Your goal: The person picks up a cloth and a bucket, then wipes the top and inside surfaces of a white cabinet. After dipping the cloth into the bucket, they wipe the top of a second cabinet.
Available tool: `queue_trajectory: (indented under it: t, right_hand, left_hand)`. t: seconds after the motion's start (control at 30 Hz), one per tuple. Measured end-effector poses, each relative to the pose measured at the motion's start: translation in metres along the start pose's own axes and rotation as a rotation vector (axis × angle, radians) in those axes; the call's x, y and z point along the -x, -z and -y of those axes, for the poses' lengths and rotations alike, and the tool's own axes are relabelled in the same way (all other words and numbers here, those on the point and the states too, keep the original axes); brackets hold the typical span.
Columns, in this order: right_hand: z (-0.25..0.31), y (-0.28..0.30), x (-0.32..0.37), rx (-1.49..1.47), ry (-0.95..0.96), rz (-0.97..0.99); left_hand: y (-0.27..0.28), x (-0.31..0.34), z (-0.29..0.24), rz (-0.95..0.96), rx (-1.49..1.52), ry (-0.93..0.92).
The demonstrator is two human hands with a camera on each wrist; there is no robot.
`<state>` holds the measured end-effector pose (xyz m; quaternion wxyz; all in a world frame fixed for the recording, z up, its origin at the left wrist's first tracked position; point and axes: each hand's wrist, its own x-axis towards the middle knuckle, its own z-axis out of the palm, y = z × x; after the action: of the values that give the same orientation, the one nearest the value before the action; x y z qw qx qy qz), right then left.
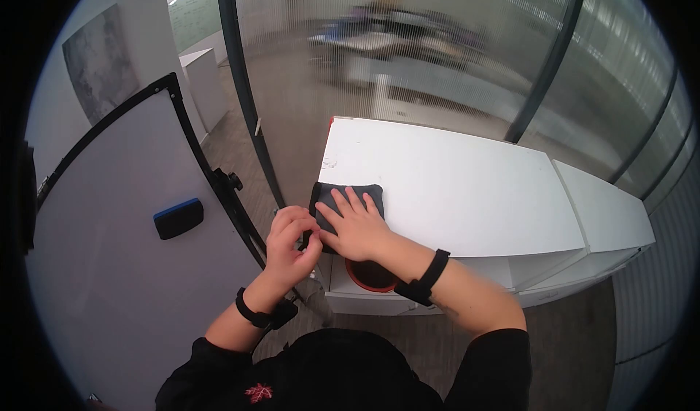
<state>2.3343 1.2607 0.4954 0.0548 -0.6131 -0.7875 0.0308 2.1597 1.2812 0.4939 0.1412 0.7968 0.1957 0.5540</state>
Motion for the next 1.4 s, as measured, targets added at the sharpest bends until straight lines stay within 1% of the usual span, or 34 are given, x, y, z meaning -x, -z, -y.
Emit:
queue_trajectory:
  t: [0.03, 0.1, 0.17, 0.23, 0.3, 0.33, 0.37, 0.43, 0.5, 0.6, 0.63, 0.7, 0.73, 0.9, 1.03, 1.13, 1.27, 1.33, 1.4]
  right_hand:
    - [-0.006, 0.003, -0.008, -0.002, 0.006, -0.001]
    - [-0.015, 0.01, -0.026, -0.014, -0.015, 0.109]
    - [-0.025, 0.016, -0.046, -0.003, -0.035, 0.189]
    - [-0.038, 0.017, -0.068, 0.0, -0.042, 0.22]
    - [-0.053, 0.019, -0.09, 0.002, -0.045, 0.24]
    - [-0.06, 0.019, -0.102, -0.003, -0.048, 0.235]
    - [-0.066, 0.02, -0.113, -0.008, -0.049, 0.23]
    - [-0.08, 0.021, -0.133, -0.006, -0.056, 0.189]
    - [-0.094, 0.018, -0.153, -0.018, -0.08, 0.136]
    - [-0.116, 0.014, -0.182, -0.018, -0.124, 0.091]
    - [-0.121, 0.016, -0.19, -0.02, -0.15, 0.106]
    - [-0.131, 0.019, -0.201, -0.028, -0.162, 0.119]
    - [-0.137, 0.02, -0.206, -0.036, -0.163, 0.13]
    - [-0.156, 0.016, -0.225, -0.019, -0.152, 0.142]
    - [-0.156, 0.019, -0.213, -0.018, -0.146, 0.122]
    - [-0.147, 0.028, -0.177, 0.017, -0.153, 0.219]
    - [-0.134, 0.025, -0.099, 0.057, -0.069, 0.201]
    - [-0.119, 0.024, -0.05, 0.072, -0.032, 0.167]
    - [-0.103, 0.021, -0.001, 0.071, 0.008, 0.135]
  left_hand:
    - [-0.003, -0.003, 0.0, -0.021, -0.016, -0.013]
    - [-0.009, -0.007, 0.003, -0.047, -0.042, -0.027]
    - [-0.017, -0.01, 0.012, -0.057, -0.079, 0.099]
    - [-0.025, -0.01, 0.023, -0.045, -0.099, 0.116]
    - [-0.036, -0.01, 0.033, -0.018, -0.189, 0.285]
    - [-0.039, -0.008, 0.038, 0.076, -0.234, 0.325]
    - [-0.042, -0.006, 0.041, 0.068, -0.243, 0.324]
    - [-0.049, -0.003, 0.045, 0.181, -0.239, 0.428]
    - [-0.051, -0.003, 0.044, 0.199, -0.298, 0.447]
    - [-0.049, -0.008, 0.035, 0.297, -0.383, 0.569]
    - [-0.048, -0.01, 0.033, 0.296, -0.395, 0.578]
    - [-0.048, -0.017, 0.03, 0.41, -0.364, 0.753]
    - [-0.048, -0.02, 0.029, 0.402, -0.373, 0.759]
    - [-0.048, -0.028, 0.023, 0.535, -0.374, 0.895]
    - [-0.048, -0.036, 0.016, 0.565, -0.42, 0.905]
    - [-0.048, -0.034, 0.017, 0.575, -0.433, 0.896]
    - [-0.051, -0.031, 0.022, 0.558, -0.441, 0.864]
    - [-0.051, -0.031, 0.02, 0.539, -0.44, 0.841]
    - [-0.05, -0.032, 0.017, 0.565, -0.472, 0.847]
